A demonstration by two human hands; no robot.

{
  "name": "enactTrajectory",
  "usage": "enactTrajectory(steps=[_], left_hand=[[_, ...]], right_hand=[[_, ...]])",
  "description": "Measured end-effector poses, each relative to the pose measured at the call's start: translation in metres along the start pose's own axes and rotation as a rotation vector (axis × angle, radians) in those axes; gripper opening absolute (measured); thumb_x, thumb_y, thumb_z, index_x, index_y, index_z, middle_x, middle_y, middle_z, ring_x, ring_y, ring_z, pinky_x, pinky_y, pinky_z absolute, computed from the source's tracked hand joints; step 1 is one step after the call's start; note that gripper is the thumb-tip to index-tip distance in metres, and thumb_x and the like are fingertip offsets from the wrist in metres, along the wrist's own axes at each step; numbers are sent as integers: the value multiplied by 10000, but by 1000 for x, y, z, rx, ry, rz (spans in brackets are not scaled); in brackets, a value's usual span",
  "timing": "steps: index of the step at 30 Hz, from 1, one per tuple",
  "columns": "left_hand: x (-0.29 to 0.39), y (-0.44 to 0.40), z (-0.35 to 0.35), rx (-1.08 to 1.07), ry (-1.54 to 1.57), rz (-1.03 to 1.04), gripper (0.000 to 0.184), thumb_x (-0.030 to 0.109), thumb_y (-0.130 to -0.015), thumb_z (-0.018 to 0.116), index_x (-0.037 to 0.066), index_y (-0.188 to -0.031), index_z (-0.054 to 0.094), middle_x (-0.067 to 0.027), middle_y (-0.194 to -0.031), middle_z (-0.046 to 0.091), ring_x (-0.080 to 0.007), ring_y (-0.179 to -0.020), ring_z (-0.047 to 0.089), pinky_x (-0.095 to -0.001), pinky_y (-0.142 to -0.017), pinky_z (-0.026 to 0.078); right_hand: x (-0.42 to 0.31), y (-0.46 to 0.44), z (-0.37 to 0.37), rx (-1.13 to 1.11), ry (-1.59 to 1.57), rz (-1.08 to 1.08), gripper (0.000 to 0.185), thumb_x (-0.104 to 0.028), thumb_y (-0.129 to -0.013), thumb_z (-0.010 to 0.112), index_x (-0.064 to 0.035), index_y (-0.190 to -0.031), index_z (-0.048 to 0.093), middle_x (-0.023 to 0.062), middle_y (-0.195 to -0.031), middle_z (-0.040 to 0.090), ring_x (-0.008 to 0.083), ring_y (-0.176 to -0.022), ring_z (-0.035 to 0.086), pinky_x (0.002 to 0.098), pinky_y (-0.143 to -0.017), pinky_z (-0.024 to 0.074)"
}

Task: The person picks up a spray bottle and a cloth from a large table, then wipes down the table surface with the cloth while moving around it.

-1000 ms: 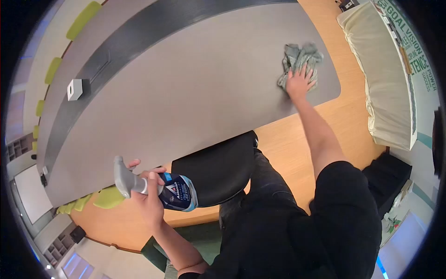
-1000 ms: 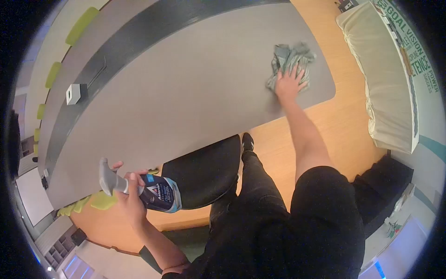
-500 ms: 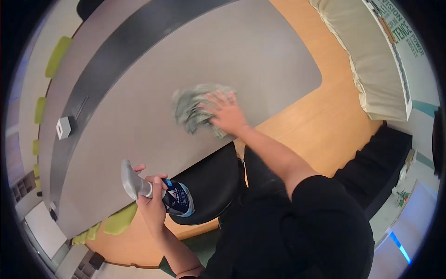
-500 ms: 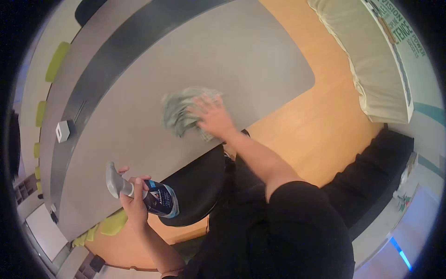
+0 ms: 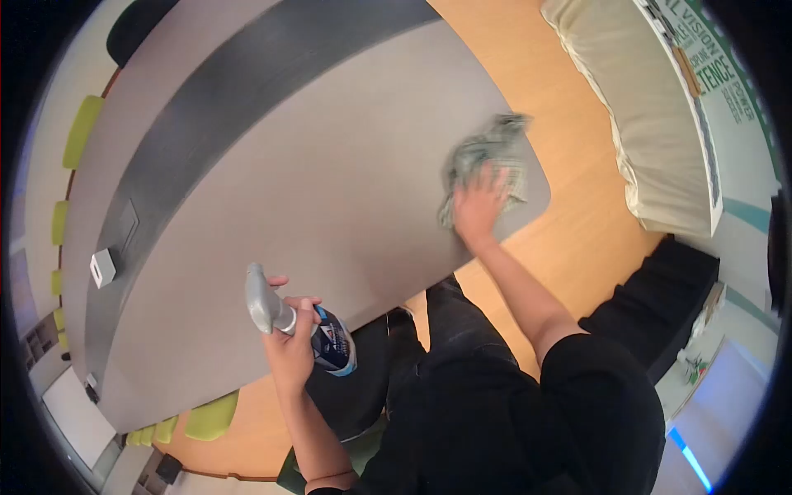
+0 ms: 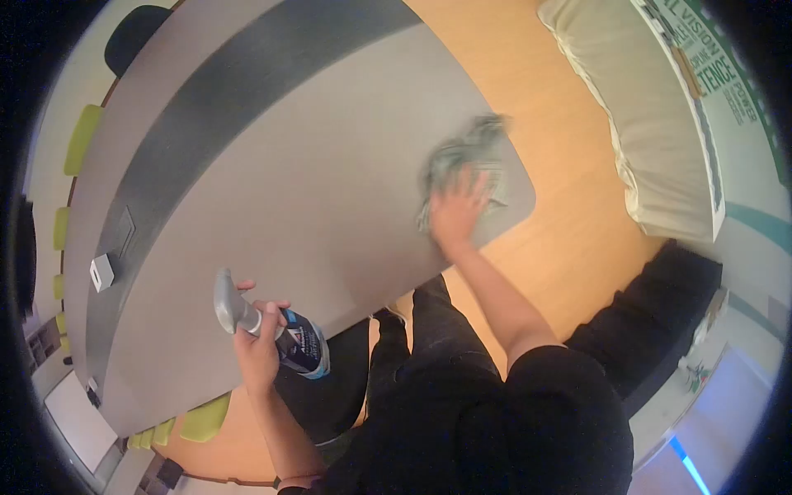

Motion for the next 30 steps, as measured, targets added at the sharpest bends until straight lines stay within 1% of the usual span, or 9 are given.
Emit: enactTrajectory(steps=[4, 11, 14, 16, 18, 21, 23, 27, 30], left_hand=[[1, -12, 19, 20, 4, -13, 476, 15, -1098, 653, 29, -1516, 426, -58, -896, 695, -132, -900, 690, -321, -876, 550], [-7, -21, 37, 93, 19, -101, 482, 18, -1088, 677, 10, -1501, 427, -92, -924, 720, -128, -863, 684, -299, -824, 548], [-19, -29, 24, 110, 22, -181, 466, 15, -1091, 651, 21, -1498, 423, -93, -950, 734, -122, -845, 676, -296, -810, 541], [-23, -33, 24, 142, 21, -183, 480, 25, -1081, 685, 14, -1494, 441, -82, -956, 735, -114, -827, 682, -286, -775, 545], [-25, -33, 25, 164, 66, -175, 483, 27, -1081, 689, 17, -1495, 439, -84, -957, 736, -113, -832, 681, -283, -779, 544], [-26, -34, 25, 201, 102, -151, 484, 29, -1085, 690, 18, -1493, 431, -82, -949, 731, -113, -852, 685, -276, -789, 542], [-30, -36, 20, 218, 120, -157, 479, 25, -1089, 685, 16, -1493, 428, -80, -942, 727, -115, -861, 688, -275, -796, 543], [-27, -30, 17, 234, 33, -196, 454, 23, -1098, 670, 15, -1483, 430, -83, -928, 716, -136, -885, 699, -299, -839, 552], [-30, -19, 10, 269, 43, -194, 455, 24, -1100, 664, 20, -1485, 424, -75, -898, 692, -172, -933, 714, -346, -916, 553]], right_hand=[[-156, 16, -38, -203, -348, -625, 700, -476, -985, 736, -368, -1651, 548, 100, -1860, 238, 485, -1704, 128, 734, -1315, 181], [-327, -84, -40, -30, -518, -1222, 718, -504, -972, 736, -448, -1654, 519, 8, -1833, 320, 396, -1697, 221, 674, -1317, 260], [-379, -172, -18, 205, -551, -1151, 699, -533, -992, 690, -456, -1660, 501, 0, -1791, 407, 380, -1668, 294, 658, -1309, 277], [-365, -253, -45, 205, -414, -772, 632, -528, -1028, 643, -444, -1645, 538, 35, -1779, 438, 423, -1650, 333, 655, -1307, 270], [-338, -310, -35, 411, -352, -419, 596, -555, -1090, 553, -331, -1643, 570, 91, -1807, 376, 472, -1675, 242, 719, -1291, 242], [-374, -272, -28, 303, -189, -292, 646, -564, -1104, 521, -230, -1656, 559, 123, -1818, 348, 481, -1687, 205, 734, -1306, 199], [-429, -194, -51, 229, -301, -721, 652, -552, -1083, 554, -173, -1610, 613, 122, -1822, 342, 479, -1694, 191, 709, -1335, 162], [-509, -87, -20, 43, -689, -1436, 618, -592, -1044, 585, -297, -1585, 641, 27, -1808, 388, 349, -1702, 254, 619, -1369, 173], [-512, -183, -28, 2, -303, -1225, 589, -612, -1081, 533, -431, -1642, 543, 2, -1827, 351, 322, -1705, 247, 610, -1370, 188]])
Point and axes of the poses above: each hand's wrist, its own y-axis away from the middle knuckle, its own z-axis out of the palm, x = y × z, the point moved 6 cm from there along -y, towards the middle knuckle
